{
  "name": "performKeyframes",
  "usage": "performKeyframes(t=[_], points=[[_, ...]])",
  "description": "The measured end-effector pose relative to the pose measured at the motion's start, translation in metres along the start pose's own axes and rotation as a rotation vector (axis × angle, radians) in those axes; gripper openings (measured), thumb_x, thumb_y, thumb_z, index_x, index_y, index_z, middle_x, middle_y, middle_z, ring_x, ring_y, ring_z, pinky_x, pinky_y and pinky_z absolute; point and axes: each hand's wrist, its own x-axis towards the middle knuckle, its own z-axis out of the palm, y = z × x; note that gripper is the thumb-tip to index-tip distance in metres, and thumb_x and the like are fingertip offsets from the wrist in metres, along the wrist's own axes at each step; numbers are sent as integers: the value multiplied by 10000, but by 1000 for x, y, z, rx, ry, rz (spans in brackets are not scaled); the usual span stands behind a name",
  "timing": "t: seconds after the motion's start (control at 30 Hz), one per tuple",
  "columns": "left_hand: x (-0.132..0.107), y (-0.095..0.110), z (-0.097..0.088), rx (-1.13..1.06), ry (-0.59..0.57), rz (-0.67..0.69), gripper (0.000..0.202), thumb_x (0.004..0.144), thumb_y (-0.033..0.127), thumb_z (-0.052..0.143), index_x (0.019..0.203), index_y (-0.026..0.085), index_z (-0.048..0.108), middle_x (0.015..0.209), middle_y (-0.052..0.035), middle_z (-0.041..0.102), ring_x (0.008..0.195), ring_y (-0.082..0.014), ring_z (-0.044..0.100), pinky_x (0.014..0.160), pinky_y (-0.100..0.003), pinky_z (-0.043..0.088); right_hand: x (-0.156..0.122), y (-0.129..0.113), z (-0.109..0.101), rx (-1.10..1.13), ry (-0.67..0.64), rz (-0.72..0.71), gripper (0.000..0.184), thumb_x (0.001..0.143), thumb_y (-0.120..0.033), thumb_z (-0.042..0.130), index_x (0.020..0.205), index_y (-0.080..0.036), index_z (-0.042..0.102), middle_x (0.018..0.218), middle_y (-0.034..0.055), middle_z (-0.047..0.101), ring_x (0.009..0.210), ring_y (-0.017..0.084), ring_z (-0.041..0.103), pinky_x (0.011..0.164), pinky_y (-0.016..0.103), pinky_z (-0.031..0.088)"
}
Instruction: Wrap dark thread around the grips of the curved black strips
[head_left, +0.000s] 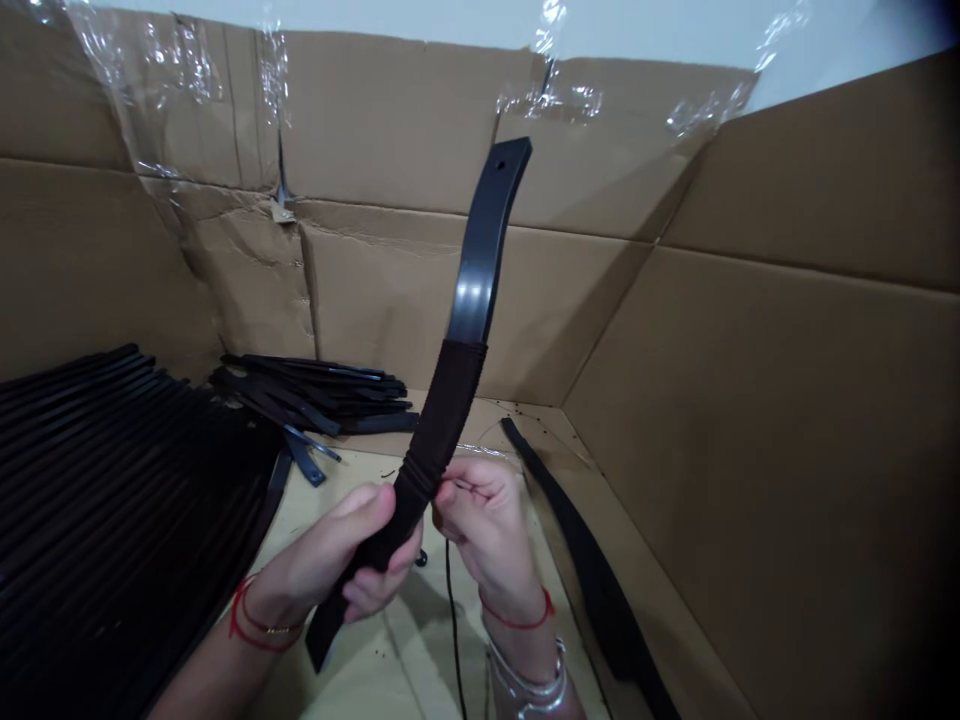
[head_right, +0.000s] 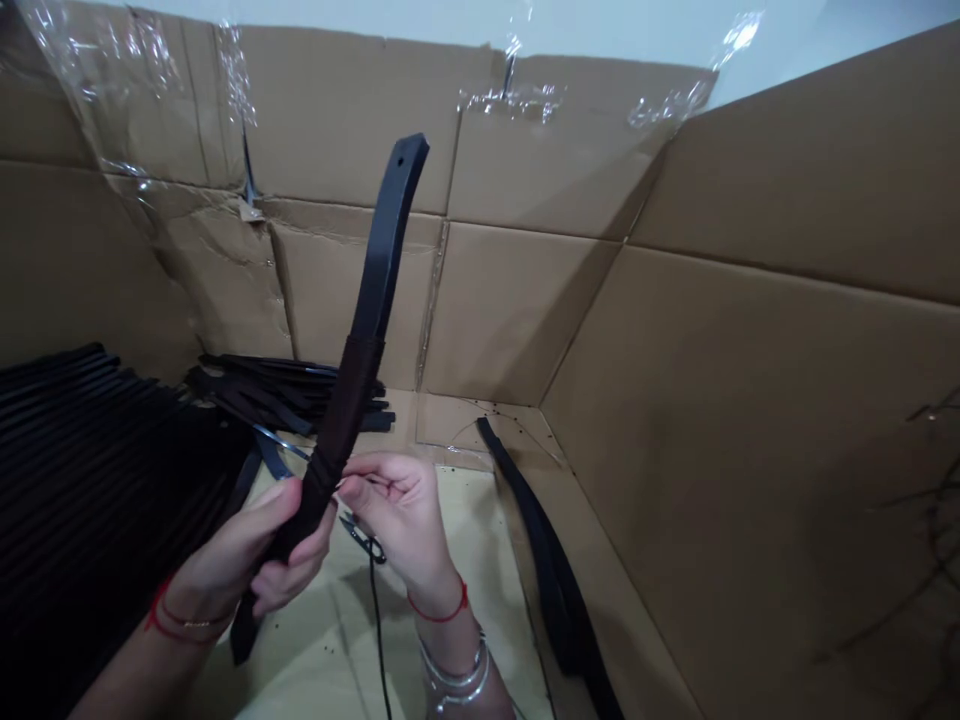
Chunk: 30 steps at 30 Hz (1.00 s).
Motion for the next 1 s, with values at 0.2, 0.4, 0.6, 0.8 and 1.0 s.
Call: performKeyframes(t=[0.2,0.4,0.6,0.8,1.0], points=[[14,-4,-11,-8,-183,-213,765,782,845,245,591,149,500,332,19,351,228,-84,278,257,-202,232,2,2,9,-50,-29,6,296,781,-414,777,810,-122,734,619,46,588,553,136,548,453,186,435],[18,-10,13,670,750,372,561,858,683,446,877,134,559,596,-1,520,535,-87,466,504,-175,368,10,3,17,-183,218,-185,326,839,-373,715,650,-119,640,556,17,541,423,88,454,365,163,374],[12,-3,5,12,188,29,459,917,608,386,756,180,429,439,99,271,302,-43,167,291,-146,226,7,-2,0,5,-100,97,416,717,-481,815,878,-108,724,533,-12,493,369,41,318,354,153,328],[16,2,-3,277,192,125,529,876,684,400,815,162,461,493,49,436,375,-59,363,378,-149,336,3,0,14,-163,205,-124,258,766,-386,794,792,-136,731,645,51,610,541,150,562,440,208,465],[10,-2,11,402,463,200,454,937,573,399,764,159,464,446,65,374,358,-46,303,361,-130,274,5,-2,8,-101,27,-63,291,833,-416,739,819,-125,730,516,-15,439,455,78,398,392,157,335]])
